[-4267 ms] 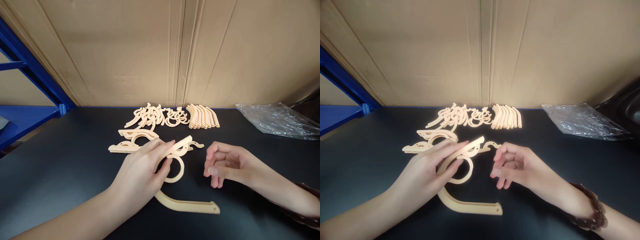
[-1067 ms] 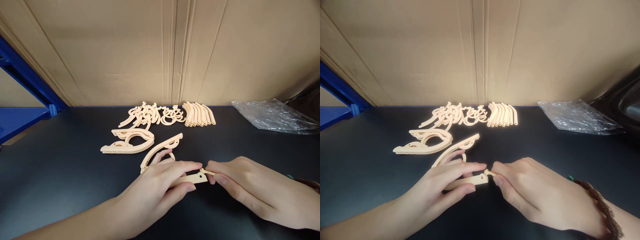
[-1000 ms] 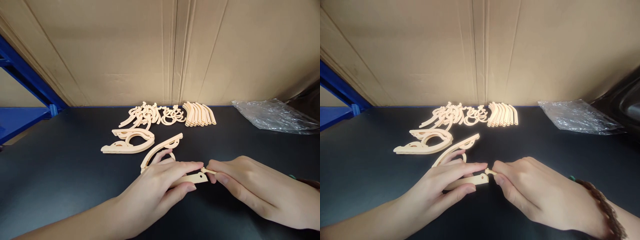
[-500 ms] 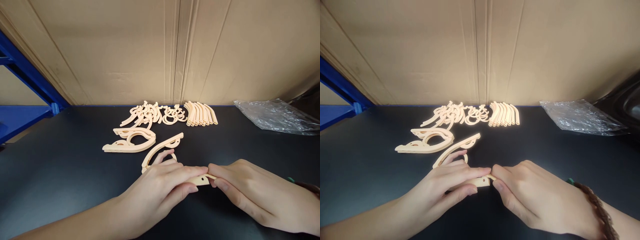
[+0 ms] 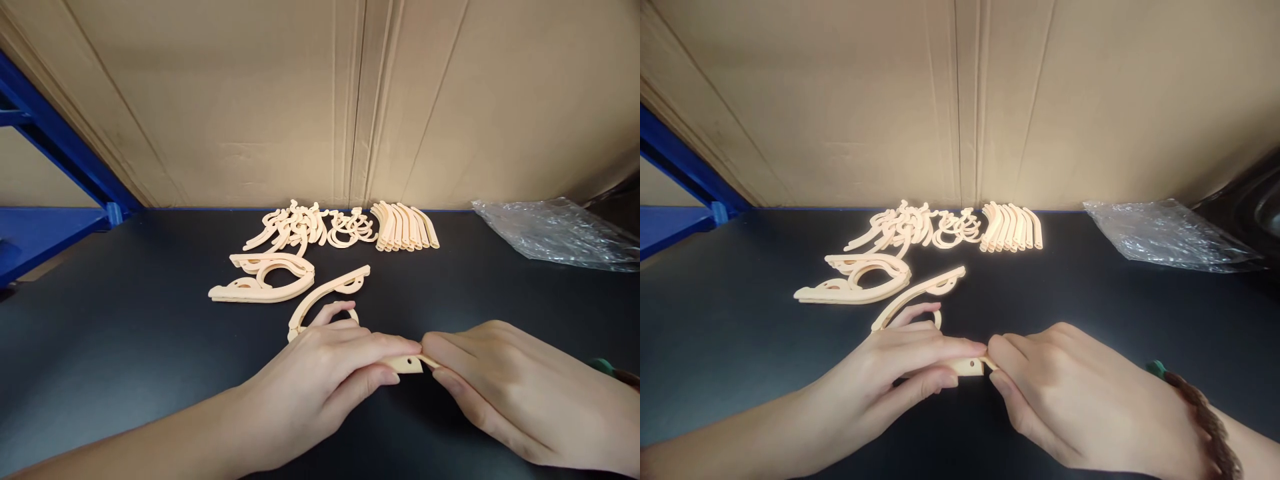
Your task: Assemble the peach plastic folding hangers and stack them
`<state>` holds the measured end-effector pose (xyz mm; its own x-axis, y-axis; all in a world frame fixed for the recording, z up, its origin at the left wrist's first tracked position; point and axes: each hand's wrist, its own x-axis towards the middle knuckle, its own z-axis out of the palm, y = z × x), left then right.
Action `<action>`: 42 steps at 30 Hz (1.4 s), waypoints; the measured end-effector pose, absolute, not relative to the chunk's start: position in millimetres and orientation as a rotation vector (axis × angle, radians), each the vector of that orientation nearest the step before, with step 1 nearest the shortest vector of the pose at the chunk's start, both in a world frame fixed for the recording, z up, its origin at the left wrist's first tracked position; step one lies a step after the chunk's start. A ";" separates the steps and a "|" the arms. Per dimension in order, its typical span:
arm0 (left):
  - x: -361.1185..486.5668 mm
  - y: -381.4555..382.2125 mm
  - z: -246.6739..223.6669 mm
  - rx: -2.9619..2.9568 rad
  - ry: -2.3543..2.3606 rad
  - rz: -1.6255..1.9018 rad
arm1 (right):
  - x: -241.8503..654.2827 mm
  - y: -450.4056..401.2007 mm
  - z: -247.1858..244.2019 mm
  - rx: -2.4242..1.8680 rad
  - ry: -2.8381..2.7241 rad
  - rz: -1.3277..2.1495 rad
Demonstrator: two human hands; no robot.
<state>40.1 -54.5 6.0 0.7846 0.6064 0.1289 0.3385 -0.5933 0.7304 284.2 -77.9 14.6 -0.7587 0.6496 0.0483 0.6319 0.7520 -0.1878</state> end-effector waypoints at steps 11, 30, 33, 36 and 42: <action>40.7 -53.0 4.3 2.246 0.663 0.494 | 282.4 -82.5 7.9 -0.901 -2.835 -0.104; 39.7 -52.9 4.9 2.270 0.610 0.472 | 280.6 -86.6 6.4 -0.721 -2.817 -0.574; 39.7 -52.8 4.3 2.283 0.589 0.499 | 281.2 -86.9 7.0 -0.694 -2.839 -0.658; 40.0 -52.4 3.6 2.290 0.553 0.519 | 281.6 -86.8 9.1 -0.650 -2.850 -0.719; 39.8 -52.4 4.9 2.230 0.555 0.502 | 282.8 -89.7 10.7 -0.640 -2.859 -0.684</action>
<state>39.8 -52.4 4.9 0.8276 0.5326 0.1772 0.2297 -0.6094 0.7588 282.8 -89.7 10.7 -0.9010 0.3725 0.2224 0.4328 0.8068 0.4021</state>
